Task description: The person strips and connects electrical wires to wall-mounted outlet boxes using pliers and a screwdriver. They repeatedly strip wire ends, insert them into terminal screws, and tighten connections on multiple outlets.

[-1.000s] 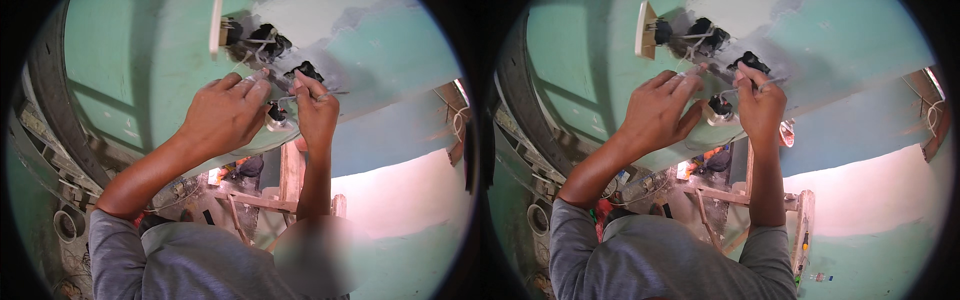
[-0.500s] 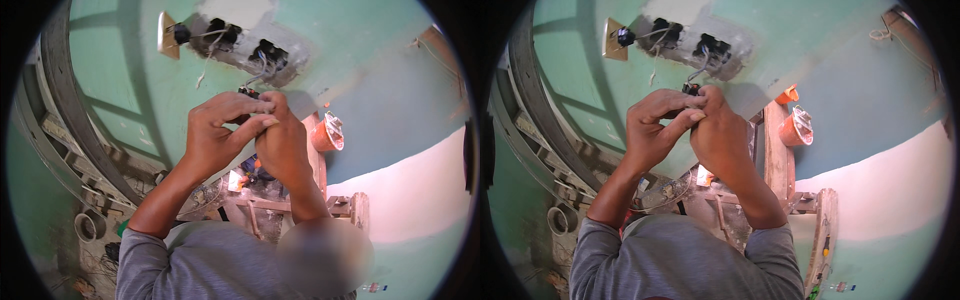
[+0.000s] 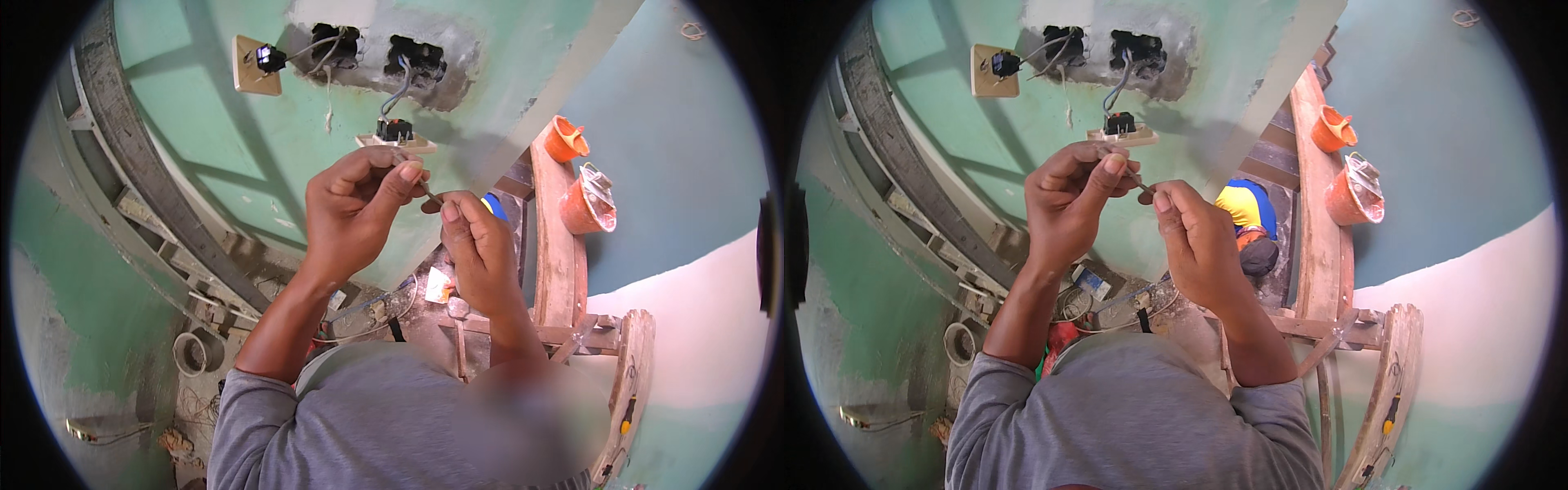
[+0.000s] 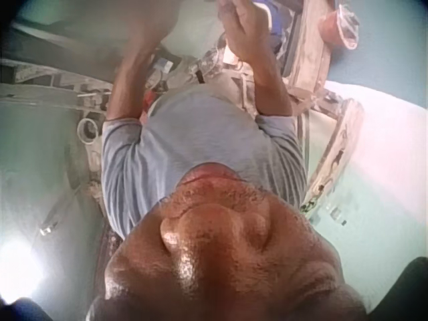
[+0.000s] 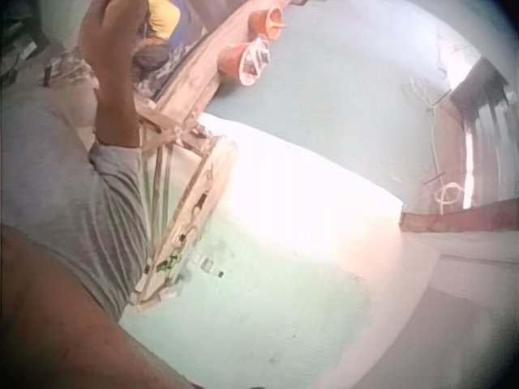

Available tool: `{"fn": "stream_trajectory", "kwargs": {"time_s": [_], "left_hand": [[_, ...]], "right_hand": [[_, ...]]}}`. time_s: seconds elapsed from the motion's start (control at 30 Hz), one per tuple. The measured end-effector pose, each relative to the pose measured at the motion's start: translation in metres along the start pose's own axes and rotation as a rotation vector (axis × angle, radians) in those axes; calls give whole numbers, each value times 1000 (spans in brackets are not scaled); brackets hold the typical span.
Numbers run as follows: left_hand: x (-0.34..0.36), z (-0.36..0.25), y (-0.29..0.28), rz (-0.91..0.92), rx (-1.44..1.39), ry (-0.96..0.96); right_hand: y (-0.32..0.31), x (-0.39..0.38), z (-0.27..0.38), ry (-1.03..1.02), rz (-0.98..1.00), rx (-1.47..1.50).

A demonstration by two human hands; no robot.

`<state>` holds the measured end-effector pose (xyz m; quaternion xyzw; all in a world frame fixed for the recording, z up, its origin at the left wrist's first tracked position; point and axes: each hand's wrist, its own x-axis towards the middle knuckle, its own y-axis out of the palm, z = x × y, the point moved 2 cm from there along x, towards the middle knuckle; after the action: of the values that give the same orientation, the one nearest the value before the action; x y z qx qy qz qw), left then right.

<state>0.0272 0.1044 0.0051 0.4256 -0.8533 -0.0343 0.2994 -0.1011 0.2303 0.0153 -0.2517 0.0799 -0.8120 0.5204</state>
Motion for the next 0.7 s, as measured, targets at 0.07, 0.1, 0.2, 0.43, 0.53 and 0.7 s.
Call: {"fn": "stream_trajectory", "kwargs": {"time_s": [0.07,0.1,0.2,0.43,0.53,0.7], "left_hand": [[0,2,3,-3,-9,-93],[-1,3,6,-15,-4,-122],[-2,9,10,-54,14,-146],[2,7,11,-58,104,32],[10,-3,7,-44,420,131],[40,-33,1,-215,1009,524]], "right_hand": [[-4,-3,-3,5,2,-61],[-6,-5,-6,-27,6,-59],[-10,-8,-22,-18,34,1],[-25,-17,-24,127,130,327],[-33,-11,-24,-34,12,10],[-54,21,7,-242,-268,-488]]}}
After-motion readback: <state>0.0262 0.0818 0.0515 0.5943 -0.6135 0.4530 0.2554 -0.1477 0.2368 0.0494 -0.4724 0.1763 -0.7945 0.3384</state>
